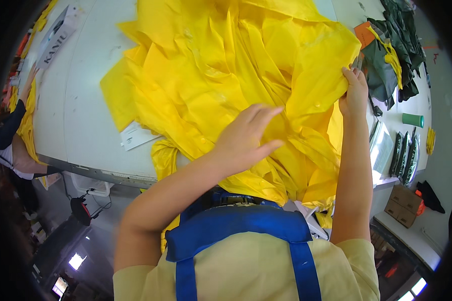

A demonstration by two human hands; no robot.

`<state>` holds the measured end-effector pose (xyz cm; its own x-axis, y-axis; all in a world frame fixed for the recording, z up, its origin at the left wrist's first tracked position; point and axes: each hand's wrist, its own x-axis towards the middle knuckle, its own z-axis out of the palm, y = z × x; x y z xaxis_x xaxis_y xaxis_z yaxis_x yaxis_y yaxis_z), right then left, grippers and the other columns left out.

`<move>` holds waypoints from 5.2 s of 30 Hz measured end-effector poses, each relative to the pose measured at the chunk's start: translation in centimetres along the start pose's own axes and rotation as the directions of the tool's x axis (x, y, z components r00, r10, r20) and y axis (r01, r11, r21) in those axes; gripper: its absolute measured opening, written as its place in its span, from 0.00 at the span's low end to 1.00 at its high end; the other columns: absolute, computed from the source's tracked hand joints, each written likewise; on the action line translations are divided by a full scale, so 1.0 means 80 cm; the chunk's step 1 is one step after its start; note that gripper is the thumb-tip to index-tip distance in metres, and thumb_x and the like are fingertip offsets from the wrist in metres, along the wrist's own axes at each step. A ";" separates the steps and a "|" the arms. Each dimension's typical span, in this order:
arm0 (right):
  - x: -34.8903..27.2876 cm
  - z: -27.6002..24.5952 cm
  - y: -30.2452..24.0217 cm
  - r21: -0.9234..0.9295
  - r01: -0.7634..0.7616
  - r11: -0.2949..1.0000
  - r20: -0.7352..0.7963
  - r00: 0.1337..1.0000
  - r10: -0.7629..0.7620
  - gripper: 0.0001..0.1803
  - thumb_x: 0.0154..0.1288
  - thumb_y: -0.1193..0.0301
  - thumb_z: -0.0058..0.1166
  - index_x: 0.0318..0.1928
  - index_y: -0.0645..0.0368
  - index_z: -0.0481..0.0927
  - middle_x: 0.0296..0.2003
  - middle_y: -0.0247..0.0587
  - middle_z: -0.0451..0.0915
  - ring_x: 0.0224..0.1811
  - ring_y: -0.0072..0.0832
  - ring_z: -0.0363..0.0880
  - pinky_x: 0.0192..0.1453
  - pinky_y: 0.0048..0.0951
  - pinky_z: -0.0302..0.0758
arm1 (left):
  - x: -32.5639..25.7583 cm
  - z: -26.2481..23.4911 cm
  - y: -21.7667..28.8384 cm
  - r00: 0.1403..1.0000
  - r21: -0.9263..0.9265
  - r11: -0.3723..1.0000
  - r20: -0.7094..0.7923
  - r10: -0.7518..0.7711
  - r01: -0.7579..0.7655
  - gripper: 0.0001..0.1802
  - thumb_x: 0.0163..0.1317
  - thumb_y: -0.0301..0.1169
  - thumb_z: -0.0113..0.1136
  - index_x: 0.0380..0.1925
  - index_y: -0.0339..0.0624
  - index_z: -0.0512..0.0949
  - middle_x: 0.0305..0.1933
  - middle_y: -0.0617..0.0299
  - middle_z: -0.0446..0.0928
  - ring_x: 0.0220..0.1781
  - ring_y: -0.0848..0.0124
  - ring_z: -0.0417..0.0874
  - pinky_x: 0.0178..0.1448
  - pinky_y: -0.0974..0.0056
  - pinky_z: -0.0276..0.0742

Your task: The person uses small scissors to trim loose threads and edges from a large yellow fabric garment laid on a white table. They repeatedly lift, unfold, and refold the fabric to access different areas, then place the trimmed pieces aside.

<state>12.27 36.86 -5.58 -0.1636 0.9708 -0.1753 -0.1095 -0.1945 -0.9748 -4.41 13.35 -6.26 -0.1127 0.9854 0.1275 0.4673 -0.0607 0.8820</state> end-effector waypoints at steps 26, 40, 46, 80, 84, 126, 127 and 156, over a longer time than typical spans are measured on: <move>-0.140 0.112 -0.097 -0.224 0.731 0.645 0.972 0.117 0.204 0.19 0.48 0.79 0.51 0.45 0.61 0.77 0.35 0.41 0.76 0.34 0.27 0.74 0.38 0.23 0.71 | -0.044 -0.022 0.051 0.997 -0.406 0.913 -0.045 -0.068 0.044 0.12 0.56 0.24 0.58 0.41 0.36 0.75 0.35 0.60 0.73 0.35 0.71 0.75 0.42 0.69 0.70; -0.183 0.098 -0.053 -0.367 0.304 0.879 0.815 0.561 0.146 0.08 0.52 0.77 0.62 0.29 0.63 0.75 0.22 0.30 0.67 0.25 0.17 0.63 0.29 0.22 0.62 | -0.067 -0.010 0.049 0.928 -0.536 0.844 -0.303 -0.217 0.023 0.09 0.61 0.28 0.59 0.39 0.38 0.73 0.28 0.68 0.72 0.33 0.80 0.72 0.40 0.72 0.71; -0.169 0.089 -0.058 -0.488 0.563 0.667 0.827 0.542 0.147 0.11 0.47 0.80 0.64 0.27 0.63 0.72 0.22 0.34 0.69 0.24 0.23 0.64 0.30 0.23 0.63 | -0.050 -0.046 0.026 0.958 -0.446 0.872 -0.093 -0.270 0.203 0.10 0.62 0.32 0.57 0.39 0.36 0.76 0.33 0.64 0.76 0.38 0.75 0.76 0.43 0.68 0.72; -0.268 0.128 0.089 -0.466 0.460 0.756 0.883 0.180 0.434 0.10 0.59 0.70 0.59 0.38 0.63 0.77 0.26 0.31 0.71 0.29 0.17 0.66 0.34 0.22 0.66 | -0.225 -0.080 -0.064 0.130 -0.927 0.373 -0.367 -0.921 0.025 0.29 0.58 0.34 0.62 0.56 0.43 0.61 0.44 0.61 0.69 0.41 0.70 0.71 0.43 0.59 0.72; -0.256 0.134 0.058 -0.553 0.365 0.749 0.829 0.153 0.538 0.11 0.59 0.67 0.59 0.35 0.62 0.75 0.21 0.33 0.65 0.25 0.18 0.64 0.31 0.23 0.65 | -0.213 -0.058 -0.091 0.347 -0.970 0.236 -0.203 -0.916 0.055 0.26 0.59 0.32 0.59 0.56 0.43 0.63 0.45 0.61 0.72 0.42 0.68 0.75 0.45 0.62 0.74; -0.280 0.129 0.012 -0.417 0.027 0.909 0.848 0.372 0.378 0.10 0.64 0.68 0.55 0.36 0.63 0.75 0.22 0.22 0.64 0.27 0.14 0.59 0.31 0.19 0.60 | -0.156 -0.101 0.035 0.800 0.264 0.961 -0.557 0.220 -0.081 0.04 0.58 0.19 0.52 0.32 0.37 0.69 0.38 0.53 0.77 0.36 0.57 0.76 0.43 0.64 0.73; -0.280 0.130 0.006 -0.384 0.065 0.921 0.840 0.439 0.319 0.10 0.63 0.68 0.55 0.34 0.64 0.74 0.21 0.23 0.64 0.26 0.14 0.59 0.30 0.19 0.60 | -0.155 -0.101 0.038 0.815 0.256 0.964 -0.541 0.208 -0.077 0.04 0.58 0.19 0.53 0.32 0.38 0.69 0.39 0.53 0.77 0.37 0.57 0.77 0.43 0.63 0.73; -0.257 0.039 -0.008 -0.304 0.302 0.903 0.616 0.785 -0.055 0.22 0.62 0.80 0.50 0.58 0.57 0.72 0.51 0.31 0.76 0.41 0.19 0.75 0.50 0.19 0.72 | -0.101 -0.110 0.076 0.919 0.687 0.727 0.280 -0.277 0.010 0.12 0.50 0.38 0.65 0.19 0.43 0.76 0.29 0.60 0.78 0.41 0.61 0.78 0.67 0.54 0.57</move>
<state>12.65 16.56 -0.94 -0.7268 0.6868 0.0014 0.1496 0.1603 -0.9757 -8.39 3.61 2.12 0.0126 0.9670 -0.2546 0.9407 0.0749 0.3308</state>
